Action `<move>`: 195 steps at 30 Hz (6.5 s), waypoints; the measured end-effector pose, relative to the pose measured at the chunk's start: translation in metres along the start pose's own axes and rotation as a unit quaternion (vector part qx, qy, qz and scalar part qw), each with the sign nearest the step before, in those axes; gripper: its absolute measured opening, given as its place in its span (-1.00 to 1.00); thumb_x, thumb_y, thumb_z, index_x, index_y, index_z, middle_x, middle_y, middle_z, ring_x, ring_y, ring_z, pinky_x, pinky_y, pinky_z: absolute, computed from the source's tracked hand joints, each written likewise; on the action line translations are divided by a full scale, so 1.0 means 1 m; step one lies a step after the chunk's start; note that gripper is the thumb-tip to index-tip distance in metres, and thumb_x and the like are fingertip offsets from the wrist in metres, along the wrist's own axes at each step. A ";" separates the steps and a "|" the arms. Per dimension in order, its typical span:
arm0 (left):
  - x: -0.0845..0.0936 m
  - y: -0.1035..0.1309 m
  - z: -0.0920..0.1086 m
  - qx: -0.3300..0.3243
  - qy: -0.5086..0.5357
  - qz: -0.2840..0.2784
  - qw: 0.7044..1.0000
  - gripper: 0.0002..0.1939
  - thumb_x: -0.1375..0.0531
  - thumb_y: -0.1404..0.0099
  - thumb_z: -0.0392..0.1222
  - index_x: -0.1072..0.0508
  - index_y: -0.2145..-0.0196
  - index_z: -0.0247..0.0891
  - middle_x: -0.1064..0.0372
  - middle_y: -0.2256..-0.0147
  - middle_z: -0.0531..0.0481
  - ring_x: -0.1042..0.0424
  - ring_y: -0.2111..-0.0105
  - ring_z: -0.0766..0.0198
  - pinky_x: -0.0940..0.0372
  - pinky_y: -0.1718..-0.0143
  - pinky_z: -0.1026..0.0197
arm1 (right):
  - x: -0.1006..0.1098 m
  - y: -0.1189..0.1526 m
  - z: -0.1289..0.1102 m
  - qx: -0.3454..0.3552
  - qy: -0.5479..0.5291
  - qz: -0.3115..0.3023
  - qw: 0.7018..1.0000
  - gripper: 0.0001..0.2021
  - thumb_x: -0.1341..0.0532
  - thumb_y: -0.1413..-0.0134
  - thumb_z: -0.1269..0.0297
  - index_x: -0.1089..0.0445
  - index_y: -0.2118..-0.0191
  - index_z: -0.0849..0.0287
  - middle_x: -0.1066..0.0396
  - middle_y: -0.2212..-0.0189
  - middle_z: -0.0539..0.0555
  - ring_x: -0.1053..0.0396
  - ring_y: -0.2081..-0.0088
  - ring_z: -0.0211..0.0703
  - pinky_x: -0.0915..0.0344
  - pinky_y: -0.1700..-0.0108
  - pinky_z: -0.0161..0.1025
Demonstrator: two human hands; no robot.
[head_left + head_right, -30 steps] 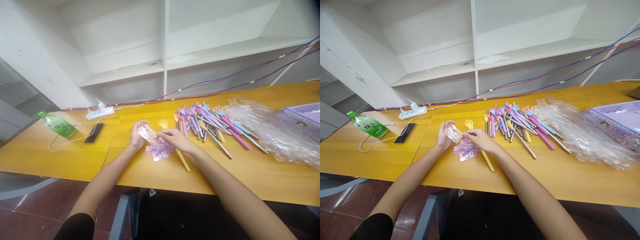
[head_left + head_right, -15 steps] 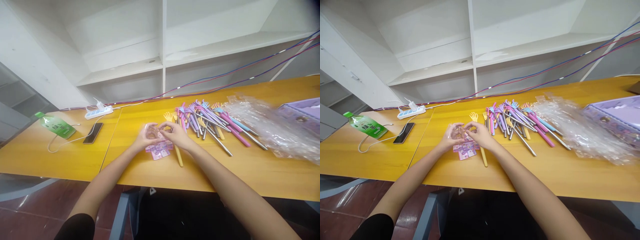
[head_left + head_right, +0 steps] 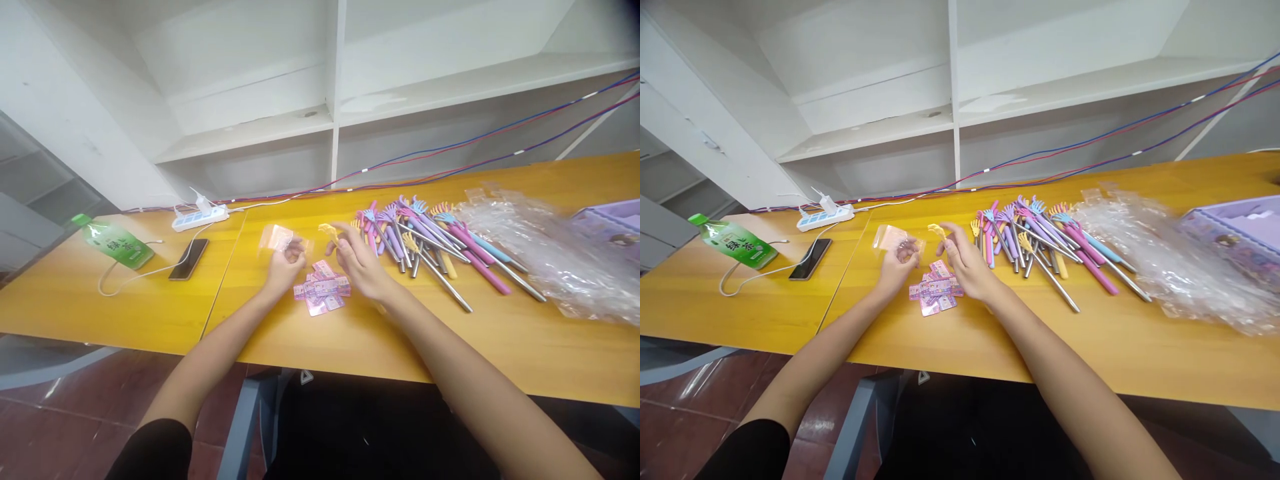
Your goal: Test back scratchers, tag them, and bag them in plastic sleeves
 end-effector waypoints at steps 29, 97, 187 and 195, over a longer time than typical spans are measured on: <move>0.000 0.004 0.017 0.061 0.185 0.013 0.981 -0.52 -0.56 -0.06 0.04 -0.57 0.19 -0.29 -0.58 0.22 -0.06 -0.54 0.27 0.31 -0.47 0.19 0.24 | -0.007 -0.001 0.002 -0.051 0.030 0.000 0.998 -0.89 -0.19 -0.39 0.21 -0.33 0.06 0.09 -0.58 0.27 0.06 -0.52 0.26 -0.10 -0.36 0.19 -0.16; -0.019 0.016 0.002 0.029 0.067 -0.158 0.985 -0.36 -0.57 0.01 0.18 -0.51 0.14 -0.27 -0.55 0.19 -0.12 -0.54 0.18 0.17 -0.42 0.07 0.15 | -0.008 0.001 -0.010 0.014 0.016 0.017 1.000 -0.74 -0.41 -0.24 0.09 -0.50 0.05 0.08 -0.40 0.35 0.02 -0.34 0.38 -0.15 -0.31 0.27 -0.16; -0.005 0.011 0.013 0.158 0.092 -0.272 0.945 -0.55 -0.54 -0.05 -0.06 -0.64 0.14 -0.34 -0.61 0.19 -0.21 -0.59 0.16 0.07 -0.47 0.10 0.11 | -0.048 0.017 0.006 -0.099 -0.052 -0.054 0.992 -0.60 -0.05 -0.49 -0.04 -0.21 -0.23 0.09 -0.56 0.31 0.05 -0.55 0.29 -0.02 -0.39 0.21 -0.14; 0.004 0.000 0.010 0.129 0.131 -0.038 0.982 -0.48 -0.48 -0.11 0.20 -0.53 0.26 -0.31 -0.44 0.39 0.02 -0.41 0.44 0.36 -0.33 0.38 0.30 | -0.052 0.020 -0.007 -0.058 -0.027 -0.128 0.990 -0.56 -0.02 -0.52 0.04 -0.09 -0.35 0.09 -0.34 0.51 -0.12 -0.31 0.49 -0.15 -0.21 0.33 -0.23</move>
Point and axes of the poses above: each hand's wrist, its own y-axis away from the middle knuckle, its own x-axis out of the back of the hand, z = x × y, the point moved 3 cm from there along -y, towards the middle knuckle
